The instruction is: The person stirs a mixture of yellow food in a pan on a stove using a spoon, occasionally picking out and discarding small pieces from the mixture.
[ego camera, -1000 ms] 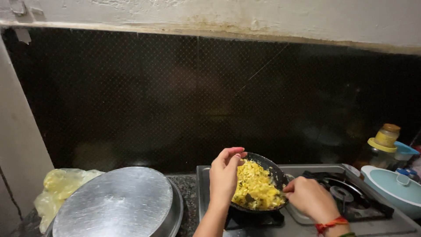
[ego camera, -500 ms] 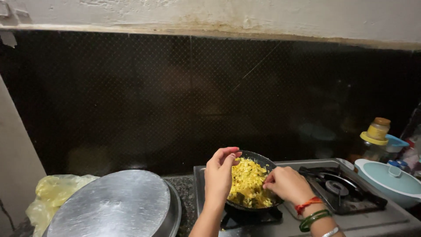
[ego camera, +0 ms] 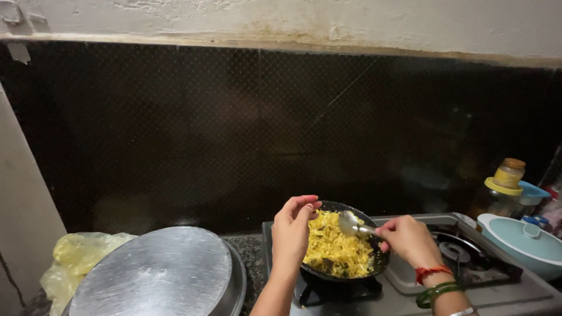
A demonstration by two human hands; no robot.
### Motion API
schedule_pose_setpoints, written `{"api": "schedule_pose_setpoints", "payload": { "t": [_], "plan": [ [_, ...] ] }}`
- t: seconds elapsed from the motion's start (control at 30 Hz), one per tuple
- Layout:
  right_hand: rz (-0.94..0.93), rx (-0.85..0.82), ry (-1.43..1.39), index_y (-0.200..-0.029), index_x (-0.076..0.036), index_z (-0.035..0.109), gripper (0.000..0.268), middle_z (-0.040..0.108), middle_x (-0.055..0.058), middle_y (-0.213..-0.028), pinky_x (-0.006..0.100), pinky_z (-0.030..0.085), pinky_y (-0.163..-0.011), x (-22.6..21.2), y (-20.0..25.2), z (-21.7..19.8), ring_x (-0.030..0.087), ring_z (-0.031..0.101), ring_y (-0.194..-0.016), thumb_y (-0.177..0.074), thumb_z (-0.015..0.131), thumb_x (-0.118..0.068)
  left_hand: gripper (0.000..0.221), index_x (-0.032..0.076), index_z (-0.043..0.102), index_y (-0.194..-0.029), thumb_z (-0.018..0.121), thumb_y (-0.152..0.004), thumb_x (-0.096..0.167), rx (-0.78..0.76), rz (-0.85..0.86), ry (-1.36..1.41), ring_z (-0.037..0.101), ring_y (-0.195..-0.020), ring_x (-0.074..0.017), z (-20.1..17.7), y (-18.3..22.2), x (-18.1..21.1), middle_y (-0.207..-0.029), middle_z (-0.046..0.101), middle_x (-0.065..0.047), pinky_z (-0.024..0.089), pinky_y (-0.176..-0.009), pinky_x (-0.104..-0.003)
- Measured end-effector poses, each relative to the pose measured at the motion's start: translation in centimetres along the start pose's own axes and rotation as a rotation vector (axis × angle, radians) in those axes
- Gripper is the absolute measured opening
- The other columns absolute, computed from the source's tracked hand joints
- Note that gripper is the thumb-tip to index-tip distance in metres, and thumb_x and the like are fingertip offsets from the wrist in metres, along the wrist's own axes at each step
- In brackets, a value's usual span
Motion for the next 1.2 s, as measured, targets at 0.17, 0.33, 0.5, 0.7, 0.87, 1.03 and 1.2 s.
{"api": "schedule_pose_setpoints", "payload": {
  "t": [0.17, 0.33, 0.5, 0.7, 0.87, 1.03, 1.2],
  "plan": [
    [-0.116, -0.025, -0.123, -0.1, -0.016, 0.086, 0.023, 0.078, 0.002, -0.064, 0.032, 0.047, -0.057, -1.8, 1.5, 0.1, 0.012, 0.062, -0.054, -0.09, 0.07, -0.029, 0.029, 0.004, 0.075, -0.112, 0.059, -0.092, 0.017, 0.003, 0.039, -0.015, 0.073, -0.092, -0.0145, -0.2, -0.1, -0.1, -0.104, 0.081, -0.007, 0.056, -0.084, -0.028],
    [-0.241, -0.267, -0.303, -0.101, -0.008, 0.084, 0.024, 0.075, 0.007, -0.061, 0.031, 0.04, -0.051, -3.5, 3.4, 1.7, 0.011, 0.054, -0.049, -0.087, 0.072, -0.024, 0.028, 0.003, 0.074, -0.112, 0.059, -0.092, 0.017, -0.01, 0.038, 0.029, 0.073, -0.092, -0.0142, -0.1, -0.6, -0.7, -0.105, 0.081, -0.008, 0.056, -0.084, -0.028],
    [-0.326, -0.299, -0.094, -0.098, -0.008, 0.084, 0.024, 0.08, 0.008, -0.067, 0.029, 0.057, -0.064, -5.2, 6.8, 1.1, 0.013, 0.075, -0.061, -0.085, 0.075, -0.026, 0.029, 0.002, 0.074, -0.112, 0.059, -0.092, 0.017, -0.012, 0.047, 0.044, 0.072, -0.092, -0.0138, -0.1, -0.5, -0.9, -0.105, 0.081, -0.008, 0.055, -0.083, -0.028],
    [-0.218, -0.177, 0.263, -0.101, -0.026, 0.086, 0.023, 0.082, 0.002, -0.098, 0.035, 0.058, -0.087, -4.6, 6.6, 0.5, 0.019, 0.077, -0.094, -0.082, 0.075, -0.034, 0.03, 0.002, 0.074, -0.113, 0.058, -0.093, 0.018, -0.012, 0.055, 0.037, 0.073, -0.093, -0.0142, -0.3, -0.4, -1.1, -0.105, 0.081, -0.008, 0.056, -0.085, -0.028],
    [-0.055, -0.1, 0.318, -0.104, -0.027, 0.085, 0.024, 0.08, 0.003, -0.109, 0.039, 0.058, -0.094, -3.6, 5.5, 1.3, 0.024, 0.075, -0.105, -0.083, 0.074, -0.03, 0.03, 0.006, 0.075, -0.113, 0.058, -0.092, 0.02, 0.0, -0.034, -0.055, 0.073, -0.094, -0.0131, -0.4, 0.5, 0.4, -0.105, 0.081, -0.005, 0.055, -0.086, -0.028],
    [-0.036, 0.013, 0.31, -0.106, -0.025, 0.084, 0.025, 0.079, 0.007, -0.111, 0.042, 0.059, -0.094, -3.2, 5.0, 2.1, 0.027, 0.075, -0.106, -0.085, 0.071, -0.023, 0.03, 0.005, 0.075, -0.113, 0.059, -0.092, 0.019, 0.004, -0.018, -0.038, 0.074, -0.093, -0.0138, -0.5, 0.0, -0.6, -0.105, 0.081, -0.006, 0.056, -0.086, -0.029],
    [-0.205, 0.145, 0.247, -0.107, -0.023, 0.082, 0.028, 0.078, 0.008, -0.109, 0.04, 0.058, -0.091, -3.4, 4.6, 2.4, 0.027, 0.075, -0.101, -0.082, 0.073, -0.017, 0.031, 0.003, 0.075, -0.112, 0.059, -0.091, 0.018, -0.007, 0.02, 0.015, 0.073, -0.091, -0.0146, -0.5, -0.3, -1.3, -0.105, 0.081, -0.008, 0.056, -0.085, -0.029]
  ]
}}
Point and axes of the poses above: each hand's wrist, its own y-axis away from the middle knuckle, its own z-axis out of the palm, x = y × z, the point moved 4 cm from there along -y, towards the middle knuckle
